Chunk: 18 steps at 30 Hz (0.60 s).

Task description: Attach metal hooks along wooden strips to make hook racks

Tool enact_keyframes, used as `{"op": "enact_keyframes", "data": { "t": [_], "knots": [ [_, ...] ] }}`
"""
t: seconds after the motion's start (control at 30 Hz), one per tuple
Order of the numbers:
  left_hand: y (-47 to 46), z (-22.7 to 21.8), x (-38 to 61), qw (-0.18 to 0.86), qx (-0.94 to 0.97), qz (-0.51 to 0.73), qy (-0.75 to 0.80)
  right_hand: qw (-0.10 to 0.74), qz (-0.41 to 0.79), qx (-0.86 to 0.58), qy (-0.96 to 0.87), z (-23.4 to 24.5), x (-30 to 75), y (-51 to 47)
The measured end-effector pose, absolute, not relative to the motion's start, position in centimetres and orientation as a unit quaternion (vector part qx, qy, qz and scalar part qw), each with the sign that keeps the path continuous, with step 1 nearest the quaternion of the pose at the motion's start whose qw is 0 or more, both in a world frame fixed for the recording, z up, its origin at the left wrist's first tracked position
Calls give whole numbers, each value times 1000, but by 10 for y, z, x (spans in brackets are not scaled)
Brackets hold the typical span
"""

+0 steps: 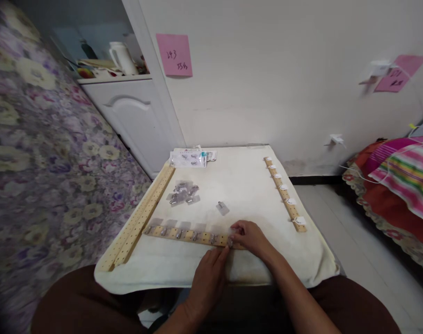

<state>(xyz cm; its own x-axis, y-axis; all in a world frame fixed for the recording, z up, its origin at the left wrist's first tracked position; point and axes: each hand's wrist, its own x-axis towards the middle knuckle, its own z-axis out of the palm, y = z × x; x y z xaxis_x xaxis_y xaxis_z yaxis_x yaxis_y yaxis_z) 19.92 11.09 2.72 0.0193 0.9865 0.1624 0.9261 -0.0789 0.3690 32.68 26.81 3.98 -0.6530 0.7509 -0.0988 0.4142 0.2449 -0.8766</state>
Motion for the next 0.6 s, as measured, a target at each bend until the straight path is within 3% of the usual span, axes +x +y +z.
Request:
{"op": "enact_keyframes", "data": {
  "t": [0.37, 0.6],
  "knots": [
    [113, 29, 198, 84, 716, 167, 673, 174, 527, -374, -743, 32, 324, 275],
    [111, 26, 195, 82, 722, 218, 652, 184, 532, -370, -739, 33, 327, 274]
  ]
}}
